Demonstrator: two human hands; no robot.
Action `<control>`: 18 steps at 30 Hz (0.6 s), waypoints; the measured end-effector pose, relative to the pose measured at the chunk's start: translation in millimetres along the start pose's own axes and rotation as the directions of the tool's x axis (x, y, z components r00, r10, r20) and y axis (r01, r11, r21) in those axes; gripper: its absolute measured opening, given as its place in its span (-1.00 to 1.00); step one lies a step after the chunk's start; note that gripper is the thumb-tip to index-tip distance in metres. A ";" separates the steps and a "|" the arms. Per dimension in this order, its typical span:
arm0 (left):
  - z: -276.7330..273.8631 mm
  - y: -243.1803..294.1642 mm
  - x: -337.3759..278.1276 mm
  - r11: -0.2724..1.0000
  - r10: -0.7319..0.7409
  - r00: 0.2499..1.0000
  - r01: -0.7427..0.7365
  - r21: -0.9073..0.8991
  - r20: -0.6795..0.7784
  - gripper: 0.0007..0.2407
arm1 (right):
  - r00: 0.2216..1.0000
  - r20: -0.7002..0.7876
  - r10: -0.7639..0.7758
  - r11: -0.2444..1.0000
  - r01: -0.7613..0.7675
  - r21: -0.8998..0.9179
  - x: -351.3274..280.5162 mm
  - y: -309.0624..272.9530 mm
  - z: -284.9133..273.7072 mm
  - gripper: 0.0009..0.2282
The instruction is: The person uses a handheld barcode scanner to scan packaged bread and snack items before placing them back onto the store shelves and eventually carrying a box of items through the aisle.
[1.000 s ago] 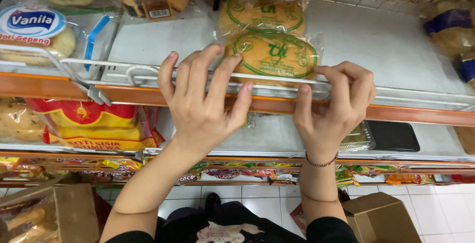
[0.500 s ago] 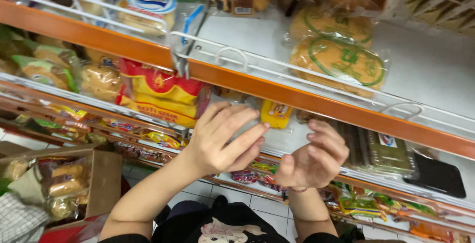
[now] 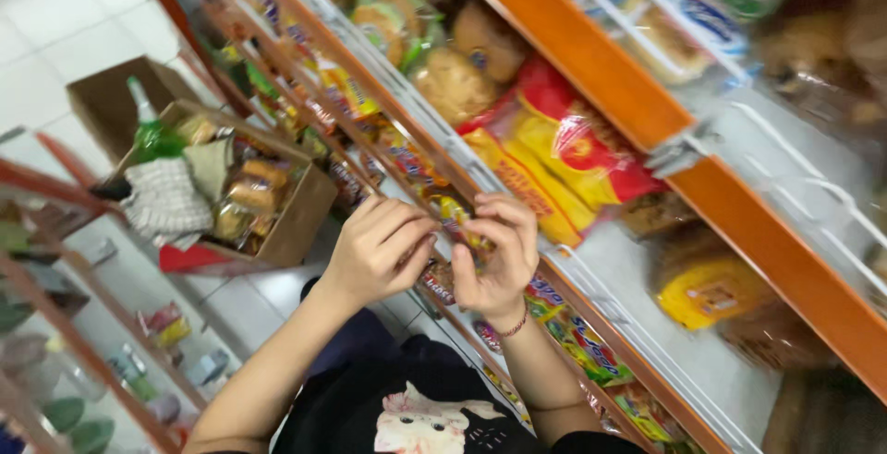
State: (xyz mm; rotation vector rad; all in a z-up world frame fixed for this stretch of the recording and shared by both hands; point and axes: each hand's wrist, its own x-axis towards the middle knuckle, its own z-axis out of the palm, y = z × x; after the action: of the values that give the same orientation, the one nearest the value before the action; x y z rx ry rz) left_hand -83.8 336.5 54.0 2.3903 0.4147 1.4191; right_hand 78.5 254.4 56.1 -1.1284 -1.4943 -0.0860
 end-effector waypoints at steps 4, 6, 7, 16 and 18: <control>-33.0 -41.2 -49.8 0.980 -0.179 0.984 0.180 0.087 -0.018 -0.86 | 0.991 0.128 0.027 0.996 -0.038 0.087 6.9 5.6 73.8 -0.83; -47.8 -65.0 -72.9 0.953 -0.277 0.960 0.279 0.116 -0.027 -0.87 | 0.979 0.198 0.048 0.986 -0.078 0.145 10.6 8.2 110.8 -0.83; -54.8 -77.4 -85.7 0.930 -0.340 0.940 0.339 0.140 -0.020 -0.88 | 0.969 0.239 0.058 0.986 -0.094 0.141 11.2 9.7 128.6 -0.83; -98.8 -248.8 -215.7 0.590 -0.779 0.623 0.768 0.250 -0.073 -0.84 | 0.844 0.496 0.204 0.953 -0.288 0.097 6.2 81.1 331.5 -0.81; -101.3 -290.3 -246.9 0.431 -0.887 0.456 0.875 0.222 -0.074 -0.78 | 0.808 0.542 0.232 0.947 -0.314 0.063 -6.6 107.4 377.6 -0.81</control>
State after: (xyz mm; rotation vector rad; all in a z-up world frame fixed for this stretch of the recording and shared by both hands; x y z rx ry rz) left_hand -310.6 511.3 -217.2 1.7611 1.6212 0.7837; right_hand -124.7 542.0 -117.7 -1.2946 -1.7600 0.5792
